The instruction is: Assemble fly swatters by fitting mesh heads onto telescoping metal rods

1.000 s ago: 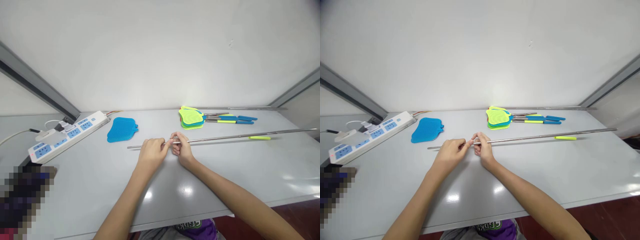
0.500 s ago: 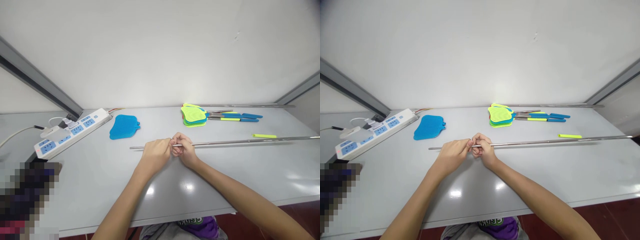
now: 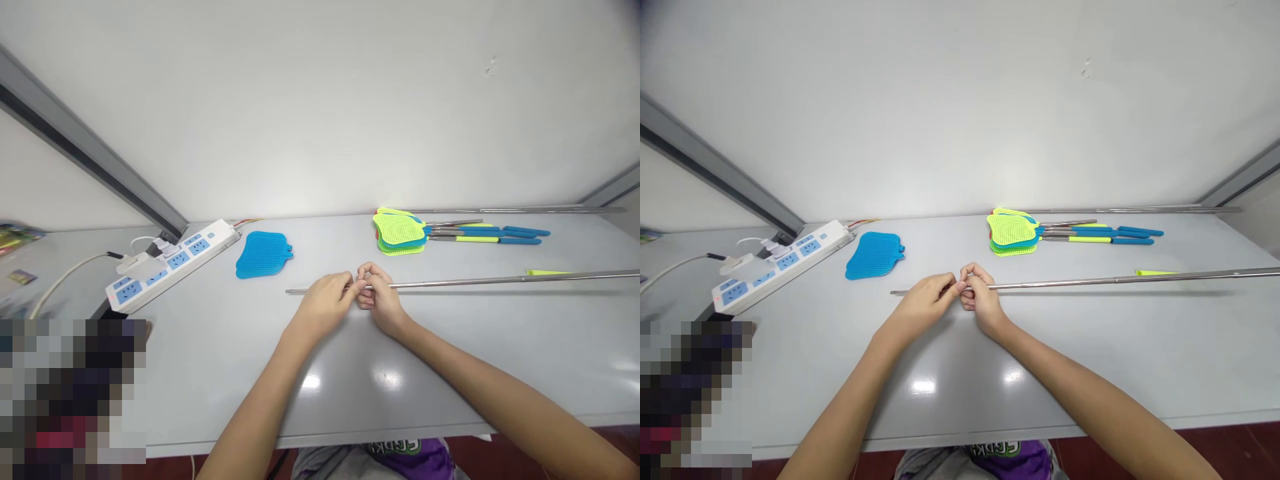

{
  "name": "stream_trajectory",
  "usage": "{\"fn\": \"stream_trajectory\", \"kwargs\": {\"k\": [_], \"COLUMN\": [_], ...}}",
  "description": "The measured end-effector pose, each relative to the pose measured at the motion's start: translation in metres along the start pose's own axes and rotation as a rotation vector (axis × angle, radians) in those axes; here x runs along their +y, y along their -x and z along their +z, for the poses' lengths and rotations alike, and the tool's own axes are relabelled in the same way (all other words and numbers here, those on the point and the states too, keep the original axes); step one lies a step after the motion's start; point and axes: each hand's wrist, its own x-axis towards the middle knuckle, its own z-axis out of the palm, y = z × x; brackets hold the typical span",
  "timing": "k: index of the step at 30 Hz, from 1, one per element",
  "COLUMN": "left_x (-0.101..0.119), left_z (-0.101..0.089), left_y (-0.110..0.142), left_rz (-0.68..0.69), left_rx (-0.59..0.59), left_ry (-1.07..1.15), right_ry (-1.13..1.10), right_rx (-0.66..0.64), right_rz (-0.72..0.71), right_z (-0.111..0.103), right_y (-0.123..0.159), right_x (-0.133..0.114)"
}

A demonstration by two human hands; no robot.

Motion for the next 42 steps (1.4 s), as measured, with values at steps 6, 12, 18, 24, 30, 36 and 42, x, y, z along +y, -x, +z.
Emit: {"fn": "stream_trajectory", "kwargs": {"k": [6,12,18,24,30,36,42], "left_x": [-0.017,-0.006,0.005,0.007,-0.001,-0.021,-0.007], "left_z": [-0.012,-0.021,-0.016,-0.012,-0.014,-0.030,-0.027], "left_y": [0.002,0.005,0.006,0.007,0.007,0.012,0.011], "left_rz": [-0.010,-0.039,-0.032,-0.019,0.015,-0.067,-0.027], "left_rx": [-0.069,-0.085,-0.114,-0.107,-0.068,-0.214,-0.143], "left_ry": [0.014,-0.122,-0.176,-0.134,0.040,0.120,-0.035], "right_ry": [-0.024,-0.130,-0.118,-0.071,0.007,-0.027,-0.107], "right_rx": [0.040,-0.024,-0.085,-0.102,-0.044,0.021,0.018], "right_rz": [-0.009,-0.060,-0.108,-0.078,-0.089,-0.137,-0.169], "right_z": [-0.002,-0.001,0.001,0.002,0.001,-0.002,-0.002], "right_y": [0.000,0.002,0.008,0.008,0.006,0.003,0.004], "right_x": [-0.001,-0.004,-0.002,-0.002,-0.002,-0.003,-0.009]}}
